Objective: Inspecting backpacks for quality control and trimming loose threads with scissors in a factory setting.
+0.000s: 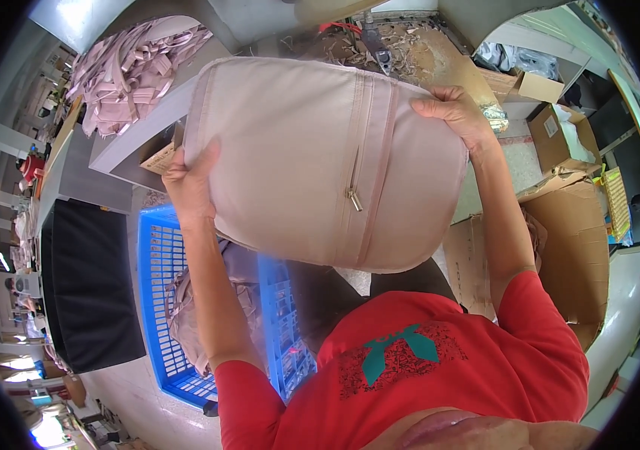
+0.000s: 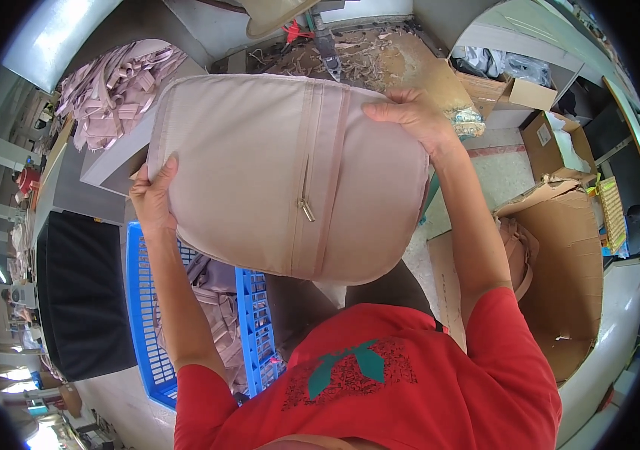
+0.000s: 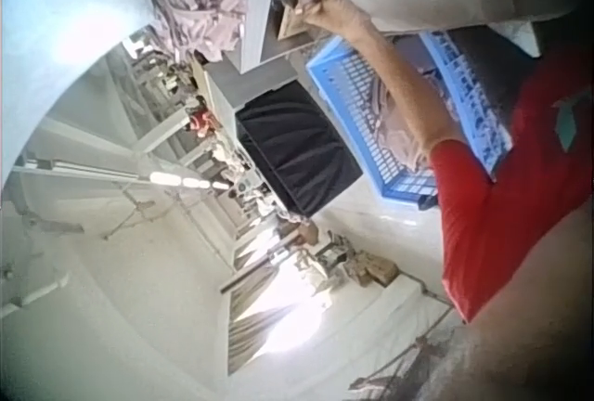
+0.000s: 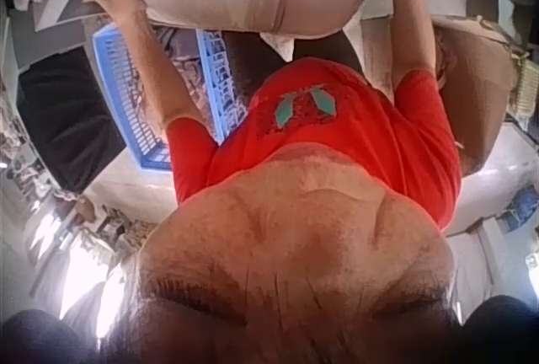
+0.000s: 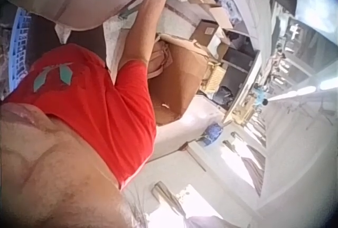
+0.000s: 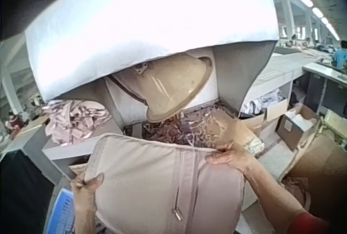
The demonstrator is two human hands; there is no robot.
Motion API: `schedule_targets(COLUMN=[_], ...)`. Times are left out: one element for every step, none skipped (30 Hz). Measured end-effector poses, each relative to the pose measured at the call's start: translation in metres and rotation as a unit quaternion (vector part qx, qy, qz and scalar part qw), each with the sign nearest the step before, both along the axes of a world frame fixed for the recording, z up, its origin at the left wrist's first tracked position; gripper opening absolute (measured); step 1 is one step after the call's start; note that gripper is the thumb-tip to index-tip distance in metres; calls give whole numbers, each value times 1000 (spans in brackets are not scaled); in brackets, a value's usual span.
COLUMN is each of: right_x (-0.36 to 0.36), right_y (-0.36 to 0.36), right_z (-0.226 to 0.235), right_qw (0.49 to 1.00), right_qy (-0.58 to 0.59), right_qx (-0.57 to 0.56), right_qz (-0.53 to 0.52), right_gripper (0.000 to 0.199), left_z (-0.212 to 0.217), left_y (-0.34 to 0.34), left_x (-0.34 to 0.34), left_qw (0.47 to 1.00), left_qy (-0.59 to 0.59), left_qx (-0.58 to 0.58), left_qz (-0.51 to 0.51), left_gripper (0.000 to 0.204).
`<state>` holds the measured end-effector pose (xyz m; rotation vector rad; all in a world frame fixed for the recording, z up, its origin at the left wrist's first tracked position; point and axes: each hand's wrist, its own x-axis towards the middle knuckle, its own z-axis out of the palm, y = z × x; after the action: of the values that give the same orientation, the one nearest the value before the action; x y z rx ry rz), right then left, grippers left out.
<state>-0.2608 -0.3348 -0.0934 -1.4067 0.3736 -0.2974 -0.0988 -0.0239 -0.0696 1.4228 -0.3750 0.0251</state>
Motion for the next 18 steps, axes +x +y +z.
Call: schedule_targets(right_x=[-1, -3, -5, -7, -10, -11, -12, -12, -13, -12, -10, -10, -8, -6, -3, -1, 2, 4], right_y=[-1, -2, -3, -1, 0, 1, 1, 1, 0, -1, -2, -3, -3, -2, 0, -1, -2, -2], right_z=[-1, -3, -5, -5, -5, -4, -4, -4, -4, -6, -9, -9, -8, -5, -4, -4, -4, -3], right_qw=[1000, 1000, 999, 999, 999, 998, 998, 999, 999, 999, 999, 999, 999, 999, 999, 999, 999, 999], right_qy=[0, 0, 1, 2, 4, 5, 5, 1, -3, -3, -3, -2, -3, 5, 13, 12, 16, 20], right_qx=[0, -20, -39, -39, -47, -54, -54, -47, -39, -40, -39, -38, -39, -36, -34, -33, -34, -35], right_qz=[0, -6, -11, -10, -15, -18, -17, -10, -7, -9, -12, -16, -18, -17, -15, -15, -17, -17], right_gripper=[27, 26, 26, 26, 26, 25, 25, 21, 17, 17, 17, 17, 17, 18, 20, 20, 21, 23], left_z=[-2, -4, -6, -8, -10, -12, -14, -15, -14, -12, -11, -10, -10, -9, -9, -8, -8, -8], left_y=[1, 1, 1, 0, 0, 1, 2, 3, 2, -1, -2, -2, -1, 0, 2, 3, 5, 7], left_x=[0, 0, -2, -4, -5, -4, -3, -2, -3, -4, -5, -5, -5, -4, -3, -3, -2, -1], left_qw=[1000, 1000, 1000, 1000, 999, 999, 999, 999, 999, 999, 999, 999, 1000, 1000, 1000, 1000, 999, 999], left_qy=[9, 19, 20, 28, 36, 36, 31, 26, 25, 28, 31, 31, 24, 17, 17, 19, 21, 20], left_qx=[4, 8, 8, -1, -9, -10, -3, 4, 4, 6, 7, 7, 12, 16, 16, 19, 22, 22], left_qz=[2, 3, 4, -3, -10, -9, -14, -19, -21, -16, -12, -14, -5, 4, 4, 9, 15, 17], left_gripper=[27, 28, 28, 28, 28, 28, 29, 29, 29, 29, 29, 29, 29, 29, 29, 29, 30, 30])
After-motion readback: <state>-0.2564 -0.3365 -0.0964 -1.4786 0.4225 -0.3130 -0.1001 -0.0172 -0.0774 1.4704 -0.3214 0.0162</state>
